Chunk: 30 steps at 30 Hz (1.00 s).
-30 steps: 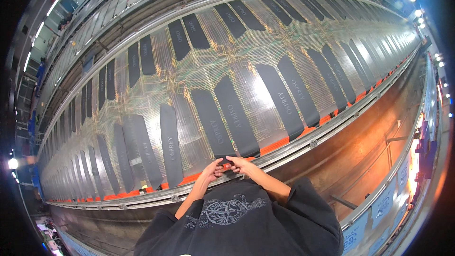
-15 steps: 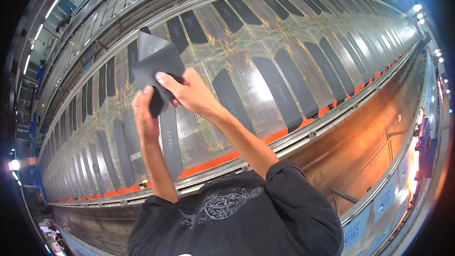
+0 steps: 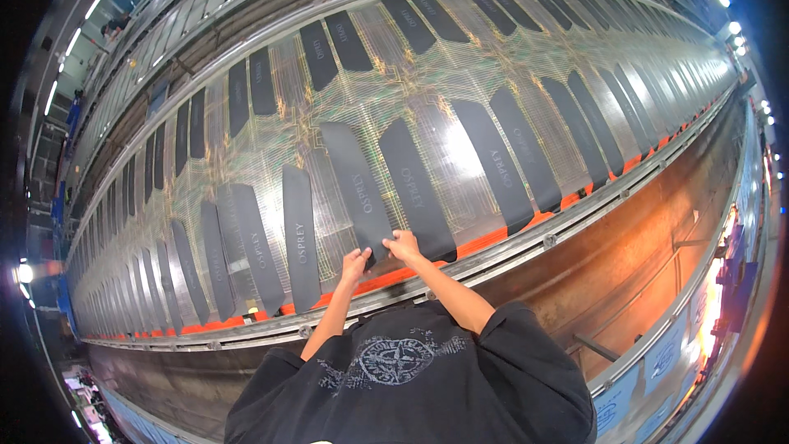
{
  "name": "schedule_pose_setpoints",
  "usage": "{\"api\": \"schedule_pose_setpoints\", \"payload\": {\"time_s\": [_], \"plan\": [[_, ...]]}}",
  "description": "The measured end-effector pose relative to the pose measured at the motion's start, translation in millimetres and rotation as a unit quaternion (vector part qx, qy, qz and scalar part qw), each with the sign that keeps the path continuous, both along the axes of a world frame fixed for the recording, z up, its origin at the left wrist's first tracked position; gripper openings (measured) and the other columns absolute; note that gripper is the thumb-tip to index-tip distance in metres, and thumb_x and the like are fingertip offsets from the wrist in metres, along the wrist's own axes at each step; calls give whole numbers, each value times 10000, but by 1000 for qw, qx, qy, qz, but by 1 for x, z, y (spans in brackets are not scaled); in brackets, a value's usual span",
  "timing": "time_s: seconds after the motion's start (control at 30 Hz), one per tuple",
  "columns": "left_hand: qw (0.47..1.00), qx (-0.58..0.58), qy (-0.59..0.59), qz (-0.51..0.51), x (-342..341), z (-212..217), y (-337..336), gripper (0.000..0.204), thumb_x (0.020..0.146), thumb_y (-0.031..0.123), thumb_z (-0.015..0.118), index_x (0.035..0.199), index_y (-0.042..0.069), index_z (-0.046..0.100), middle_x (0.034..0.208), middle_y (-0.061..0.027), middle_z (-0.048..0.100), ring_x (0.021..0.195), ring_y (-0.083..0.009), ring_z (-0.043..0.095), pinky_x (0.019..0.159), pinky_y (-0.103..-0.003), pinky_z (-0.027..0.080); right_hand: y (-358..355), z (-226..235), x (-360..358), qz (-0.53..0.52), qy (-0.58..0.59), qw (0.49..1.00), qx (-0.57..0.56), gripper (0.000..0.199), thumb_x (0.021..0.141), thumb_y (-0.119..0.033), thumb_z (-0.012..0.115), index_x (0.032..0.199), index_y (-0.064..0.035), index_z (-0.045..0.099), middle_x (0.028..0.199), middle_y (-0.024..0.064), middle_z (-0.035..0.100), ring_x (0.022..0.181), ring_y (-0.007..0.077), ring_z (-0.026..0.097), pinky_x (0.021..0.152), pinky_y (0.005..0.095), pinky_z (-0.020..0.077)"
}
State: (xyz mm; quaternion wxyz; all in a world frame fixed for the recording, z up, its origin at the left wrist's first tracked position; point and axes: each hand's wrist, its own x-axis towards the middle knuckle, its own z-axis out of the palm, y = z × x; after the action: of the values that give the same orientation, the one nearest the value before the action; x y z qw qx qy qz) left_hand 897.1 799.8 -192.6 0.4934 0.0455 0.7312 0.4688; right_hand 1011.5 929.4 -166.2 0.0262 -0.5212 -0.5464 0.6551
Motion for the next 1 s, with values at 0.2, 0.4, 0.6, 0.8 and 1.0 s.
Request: {"api": "schedule_pose_setpoints", "payload": {"time_s": [0.2, 0.4, 0.6, 0.8, 1.0], "plan": [[988, -82, 88, -94, 28, 10, -38, 403, 857, 432, 620, 786, 39, 567, 668, -62, 592, 593, -174, 578, 514, -330, 461, -22, -11, 62, -5, -21, 1000, 5, 286, 805, -196, 679, 964, 23, 586, 733, 103, 660, 543, 147, 611, 494, 294, 466], [931, -145, 303, -142, 34, 64, -40, 569, 810, 537, 619, 1051, 37, 491, 659, -121, 600, 687, -316, 626, 651, -420, 469, 9, -41, 120, -135, -191, 921, 313, 393, 757, -212, 665, 1038, 23, 523, 622, 112, 629, 569, 248, 636, 669, 360, 497], [946, -28, 269, -178, 42, 65, -24, 393, 831, 416, 619, 867, 25, 635, 643, -129, 639, 618, -280, 632, 601, -388, 480, 31, -30, 139, -148, -274, 935, 169, 422, 744, -311, 635, 1011, 13, 591, 965, 220, 646, 950, 379, 610, 855, 458, 458], [939, 30, 254, -230, 67, 36, -21, 396, 832, 419, 638, 869, 24, 643, 640, -87, 636, 597, -148, 595, 571, -318, 464, 36, -7, 144, -137, -280, 936, 162, 392, 761, -315, 580, 599, 37, 637, 541, 139, 633, 619, 292, 670, 683, 397, 535], [936, 25, 208, -281, 66, 42, -34, 412, 836, 428, 626, 896, 22, 657, 633, -50, 622, 597, -123, 561, 579, -292, 453, 37, -33, 157, -383, -30, 920, -76, 154, 823, -85, 584, 792, 65, 594, 619, 126, 594, 577, 253, 670, 416, 320, 469]]}}
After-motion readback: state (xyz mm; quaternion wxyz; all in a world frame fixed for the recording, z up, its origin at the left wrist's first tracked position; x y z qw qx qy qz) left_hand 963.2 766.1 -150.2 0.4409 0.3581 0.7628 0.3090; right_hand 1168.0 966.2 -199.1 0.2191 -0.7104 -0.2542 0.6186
